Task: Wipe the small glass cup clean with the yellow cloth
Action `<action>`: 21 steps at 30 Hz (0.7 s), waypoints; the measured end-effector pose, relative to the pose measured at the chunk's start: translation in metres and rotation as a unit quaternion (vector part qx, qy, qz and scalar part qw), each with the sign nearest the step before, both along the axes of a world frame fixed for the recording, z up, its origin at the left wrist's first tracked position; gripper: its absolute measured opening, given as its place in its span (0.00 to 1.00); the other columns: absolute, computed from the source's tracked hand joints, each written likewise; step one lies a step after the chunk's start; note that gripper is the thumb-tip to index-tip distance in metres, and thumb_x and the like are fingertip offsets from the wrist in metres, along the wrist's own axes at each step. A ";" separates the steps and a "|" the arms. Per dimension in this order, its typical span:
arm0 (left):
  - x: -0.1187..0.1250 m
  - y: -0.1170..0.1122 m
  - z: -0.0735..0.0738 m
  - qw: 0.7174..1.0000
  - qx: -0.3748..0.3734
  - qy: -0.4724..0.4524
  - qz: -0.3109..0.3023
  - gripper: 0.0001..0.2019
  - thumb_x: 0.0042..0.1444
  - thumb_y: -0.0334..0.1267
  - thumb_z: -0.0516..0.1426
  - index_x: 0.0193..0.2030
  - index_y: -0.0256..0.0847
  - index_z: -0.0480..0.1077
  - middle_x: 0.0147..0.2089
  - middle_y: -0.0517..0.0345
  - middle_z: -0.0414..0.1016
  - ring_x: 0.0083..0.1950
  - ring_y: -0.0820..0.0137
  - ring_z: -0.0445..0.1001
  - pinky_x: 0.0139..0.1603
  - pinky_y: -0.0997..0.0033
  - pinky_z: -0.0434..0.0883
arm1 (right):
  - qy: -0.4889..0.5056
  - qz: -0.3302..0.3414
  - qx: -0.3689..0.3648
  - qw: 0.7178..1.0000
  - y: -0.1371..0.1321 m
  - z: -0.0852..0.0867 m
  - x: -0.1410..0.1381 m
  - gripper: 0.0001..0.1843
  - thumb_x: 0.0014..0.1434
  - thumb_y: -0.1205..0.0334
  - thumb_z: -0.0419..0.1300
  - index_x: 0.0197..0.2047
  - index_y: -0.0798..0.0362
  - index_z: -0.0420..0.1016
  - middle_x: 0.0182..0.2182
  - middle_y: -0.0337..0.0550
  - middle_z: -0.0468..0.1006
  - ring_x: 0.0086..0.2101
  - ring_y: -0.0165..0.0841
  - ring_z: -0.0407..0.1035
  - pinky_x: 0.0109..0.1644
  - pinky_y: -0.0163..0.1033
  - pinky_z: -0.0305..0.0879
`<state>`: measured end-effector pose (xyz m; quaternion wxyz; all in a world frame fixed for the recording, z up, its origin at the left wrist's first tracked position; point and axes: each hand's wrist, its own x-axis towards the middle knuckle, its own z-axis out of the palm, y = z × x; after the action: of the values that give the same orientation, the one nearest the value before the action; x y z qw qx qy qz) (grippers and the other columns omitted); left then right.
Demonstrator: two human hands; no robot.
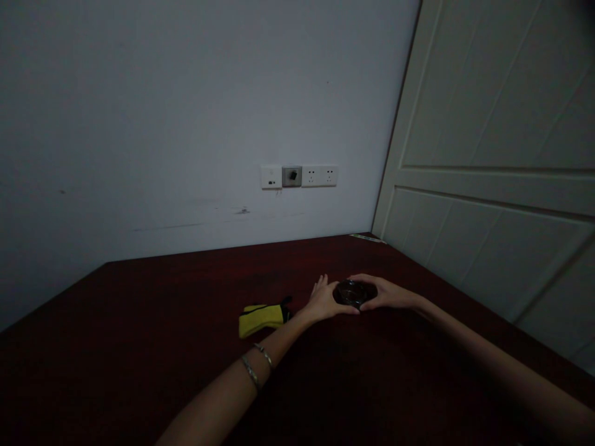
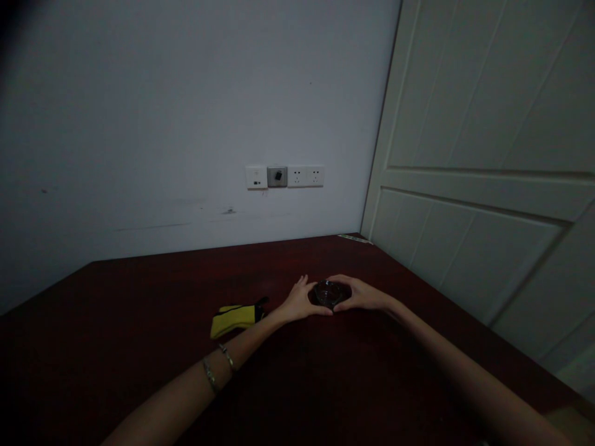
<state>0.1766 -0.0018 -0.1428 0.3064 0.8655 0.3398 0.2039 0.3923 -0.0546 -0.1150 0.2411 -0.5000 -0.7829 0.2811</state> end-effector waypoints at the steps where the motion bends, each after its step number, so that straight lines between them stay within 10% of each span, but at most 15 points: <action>1: 0.000 0.000 0.000 1.000 0.000 0.001 0.001 0.50 0.30 0.64 0.63 0.60 0.39 0.62 0.69 0.36 0.44 0.70 0.46 0.38 0.66 0.46 0.44 | -0.001 0.002 0.000 1.000 0.000 0.000 0.000 0.40 0.43 0.49 0.68 0.58 0.51 0.63 0.56 0.50 0.66 0.57 0.43 0.60 0.63 0.52 0.52; 21: -0.002 -0.001 0.001 0.999 0.021 0.042 0.004 0.46 0.35 0.65 0.60 0.60 0.41 0.62 0.69 0.43 0.46 0.70 0.49 0.37 0.67 0.48 0.46 | -0.024 0.002 -0.023 0.999 0.005 -0.004 0.003 0.42 0.43 0.47 0.67 0.60 0.52 0.61 0.58 0.51 0.64 0.58 0.44 0.58 0.64 0.54 0.49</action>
<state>0.1746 -0.0024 -0.1422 0.2731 0.8780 0.3517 0.1755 0.3949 -0.0491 -0.1194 0.2103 -0.5105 -0.7828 0.2870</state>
